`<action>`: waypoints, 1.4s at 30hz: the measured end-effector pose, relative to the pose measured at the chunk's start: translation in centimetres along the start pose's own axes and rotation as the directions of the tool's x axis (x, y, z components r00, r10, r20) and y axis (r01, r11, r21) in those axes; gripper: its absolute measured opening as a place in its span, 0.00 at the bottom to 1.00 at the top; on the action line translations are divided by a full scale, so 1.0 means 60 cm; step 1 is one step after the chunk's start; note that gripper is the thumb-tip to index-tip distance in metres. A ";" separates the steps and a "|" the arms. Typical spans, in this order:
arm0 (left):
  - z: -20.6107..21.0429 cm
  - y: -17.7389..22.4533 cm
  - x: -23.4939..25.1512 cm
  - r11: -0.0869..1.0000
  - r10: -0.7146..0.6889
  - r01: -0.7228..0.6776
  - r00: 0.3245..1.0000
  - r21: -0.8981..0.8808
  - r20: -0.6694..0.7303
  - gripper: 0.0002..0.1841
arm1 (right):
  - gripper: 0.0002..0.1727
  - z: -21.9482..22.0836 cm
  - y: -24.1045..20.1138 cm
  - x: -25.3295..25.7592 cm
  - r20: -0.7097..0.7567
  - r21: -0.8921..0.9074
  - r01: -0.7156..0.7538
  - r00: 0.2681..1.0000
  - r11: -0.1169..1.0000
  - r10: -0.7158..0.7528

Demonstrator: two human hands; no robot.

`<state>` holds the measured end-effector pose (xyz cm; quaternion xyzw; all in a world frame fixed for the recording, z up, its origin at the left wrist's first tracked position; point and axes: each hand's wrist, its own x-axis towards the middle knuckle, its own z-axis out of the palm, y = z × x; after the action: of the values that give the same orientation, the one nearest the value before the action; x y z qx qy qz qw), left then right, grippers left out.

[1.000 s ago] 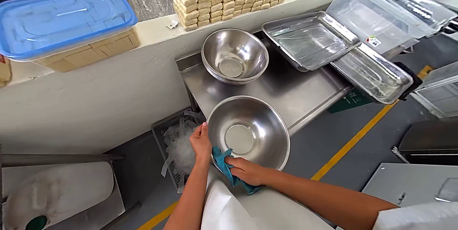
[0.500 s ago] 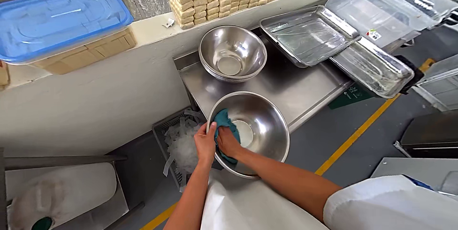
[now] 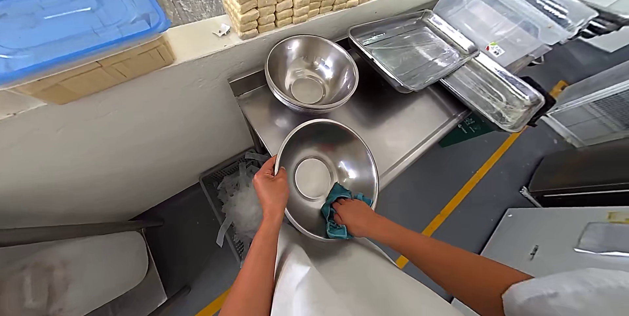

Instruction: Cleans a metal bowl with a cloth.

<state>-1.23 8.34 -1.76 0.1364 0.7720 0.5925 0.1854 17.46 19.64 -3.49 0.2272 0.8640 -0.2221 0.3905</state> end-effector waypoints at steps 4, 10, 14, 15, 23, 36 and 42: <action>0.013 0.010 -0.004 0.993 0.004 -0.017 0.993 0.114 0.119 0.16 | 0.32 0.025 0.060 0.060 -0.206 -0.119 -0.096 0.976 0.988 0.070; 0.037 0.018 -0.017 0.998 0.048 -0.046 0.998 -0.048 0.044 0.14 | 0.35 0.023 0.043 0.126 -0.378 0.047 0.057 0.925 0.997 -0.035; 0.024 0.003 -0.013 0.993 0.027 -0.031 0.999 -0.114 -0.035 0.13 | 0.27 0.015 -0.084 0.084 -0.410 0.472 0.551 0.828 0.688 -0.382; 0.016 -0.002 -0.013 0.993 0.013 -0.017 0.999 -0.115 -0.040 0.13 | 0.28 0.011 -0.105 0.068 -0.447 0.583 0.623 0.782 0.522 -0.434; -0.002 -0.043 -0.016 0.967 -0.178 0.178 0.984 -0.180 0.014 0.29 | 0.24 0.009 -0.166 0.093 -0.734 0.493 0.714 0.648 0.497 -0.202; -0.032 0.000 -0.014 0.981 -0.192 0.191 0.977 0.023 0.095 0.13 | 0.18 -0.130 0.166 0.131 -0.580 -0.547 0.121 0.659 0.828 -0.479; -0.010 0.015 -0.013 0.999 0.038 -0.039 0.999 0.034 0.028 0.11 | 0.26 0.029 0.068 0.018 -0.161 -0.039 0.323 0.932 0.946 -0.325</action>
<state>-0.79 7.73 -0.66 0.1627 0.7768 0.5806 0.1819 20.15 22.17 -6.23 0.0970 0.9203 -0.2586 0.2770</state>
